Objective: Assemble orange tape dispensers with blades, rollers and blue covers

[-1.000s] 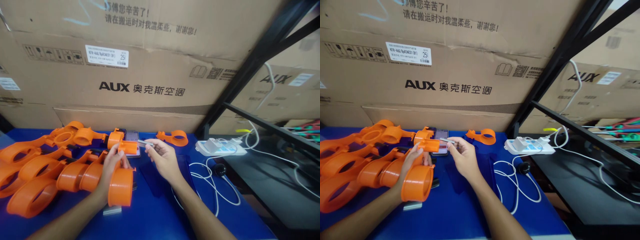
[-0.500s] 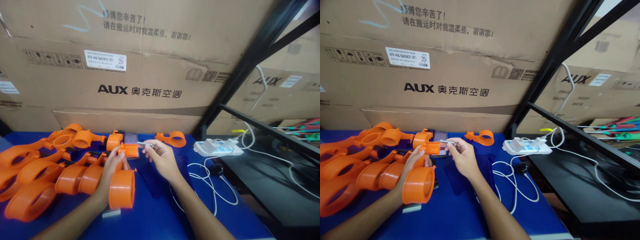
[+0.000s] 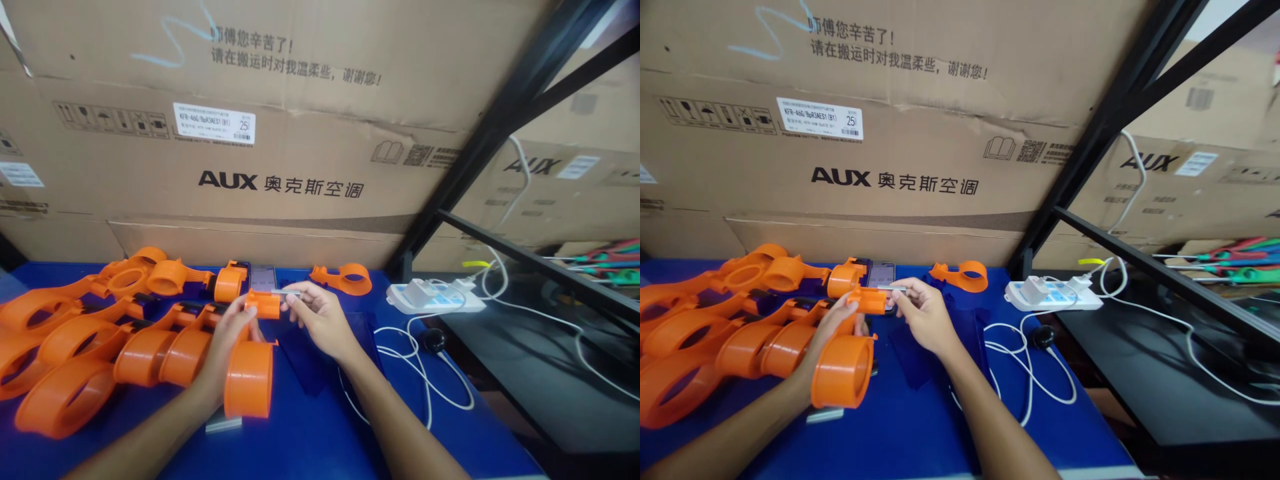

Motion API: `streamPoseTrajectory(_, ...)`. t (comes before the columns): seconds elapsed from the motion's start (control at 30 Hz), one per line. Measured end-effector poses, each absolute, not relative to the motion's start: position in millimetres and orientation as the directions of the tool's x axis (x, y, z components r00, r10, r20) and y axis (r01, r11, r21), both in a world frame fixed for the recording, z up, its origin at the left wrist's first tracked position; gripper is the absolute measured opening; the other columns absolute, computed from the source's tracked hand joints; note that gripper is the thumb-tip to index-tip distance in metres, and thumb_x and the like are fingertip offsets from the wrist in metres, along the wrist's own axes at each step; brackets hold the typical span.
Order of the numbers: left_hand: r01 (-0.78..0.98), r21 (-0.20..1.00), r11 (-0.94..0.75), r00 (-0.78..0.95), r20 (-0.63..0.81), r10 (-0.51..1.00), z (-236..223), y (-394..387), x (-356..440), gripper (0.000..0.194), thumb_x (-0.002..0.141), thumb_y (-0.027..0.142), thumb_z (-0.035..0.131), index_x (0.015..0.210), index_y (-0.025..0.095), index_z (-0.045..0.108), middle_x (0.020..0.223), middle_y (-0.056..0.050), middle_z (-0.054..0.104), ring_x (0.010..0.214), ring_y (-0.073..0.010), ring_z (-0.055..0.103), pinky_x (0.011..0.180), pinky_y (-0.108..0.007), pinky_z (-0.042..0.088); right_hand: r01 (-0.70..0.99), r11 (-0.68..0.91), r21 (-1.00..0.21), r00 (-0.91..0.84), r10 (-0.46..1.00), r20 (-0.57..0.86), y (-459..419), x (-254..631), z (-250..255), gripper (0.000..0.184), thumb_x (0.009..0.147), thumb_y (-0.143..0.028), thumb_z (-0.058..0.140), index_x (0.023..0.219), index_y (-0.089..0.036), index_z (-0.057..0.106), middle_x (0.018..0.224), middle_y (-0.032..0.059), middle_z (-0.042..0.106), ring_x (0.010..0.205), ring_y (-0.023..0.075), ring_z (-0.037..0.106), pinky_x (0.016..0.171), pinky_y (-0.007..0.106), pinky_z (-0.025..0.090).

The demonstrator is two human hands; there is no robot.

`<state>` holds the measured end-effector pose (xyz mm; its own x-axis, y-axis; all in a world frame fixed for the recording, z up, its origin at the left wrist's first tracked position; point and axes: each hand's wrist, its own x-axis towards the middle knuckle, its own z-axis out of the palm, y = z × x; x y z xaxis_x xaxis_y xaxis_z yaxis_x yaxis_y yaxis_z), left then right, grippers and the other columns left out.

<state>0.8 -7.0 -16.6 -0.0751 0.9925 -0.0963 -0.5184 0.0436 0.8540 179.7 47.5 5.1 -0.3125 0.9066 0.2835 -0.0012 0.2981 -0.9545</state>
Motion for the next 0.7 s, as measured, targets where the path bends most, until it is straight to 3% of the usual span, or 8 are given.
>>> streamPoseTrajectory(0.17, -0.436, 0.9, 0.012, -0.113, -0.067, 0.991, -13, -15, 7, 0.03, 0.081, 0.048, 0.076, 0.088, 0.021, 0.066, 0.058, 0.001, 0.061, 0.052, -0.0141, 0.055, 0.054, -0.024, 0.043, 0.022, 0.287, -0.958, -0.283, 0.921, 0.269, 43, 173, 3, 0.029, 0.092, -0.045, 0.07, 0.108, -0.02, 0.071, 0.075, 0.0008, 0.067, 0.061, 0.0131, 0.057, 0.05, 0.024, 0.044)
streamPoseTrajectory(0.37, -0.477, 0.879, -0.018, -0.141, -0.057, 0.988, -21, -9, 0, 0.031, 0.081, 0.048, 0.076, 0.078, 0.021, 0.062, 0.059, 0.002, 0.059, 0.05, -0.0124, 0.052, 0.054, -0.024, 0.044, 0.027, 0.345, -0.938, -0.068, 0.937, 0.343, 47, 177, 0, 0.026, 0.087, -0.043, 0.074, 0.099, -0.02, 0.076, 0.095, 0.0072, 0.074, 0.07, 0.0166, 0.061, 0.054, 0.026, 0.047)
streamPoseTrajectory(0.7, -0.443, 0.896, 0.016, -0.115, -0.074, 0.991, -25, -7, -3, 0.037, 0.08, 0.05, 0.075, 0.066, 0.02, 0.06, 0.056, 0.0, 0.059, 0.05, -0.0136, 0.052, 0.054, -0.025, 0.044, 0.013, 0.339, -0.941, -0.141, 0.932, 0.334, 43, 178, 4, 0.022, 0.088, -0.043, 0.074, 0.092, -0.021, 0.08, 0.08, 0.0035, 0.071, 0.058, 0.0136, 0.053, 0.052, 0.027, 0.043)
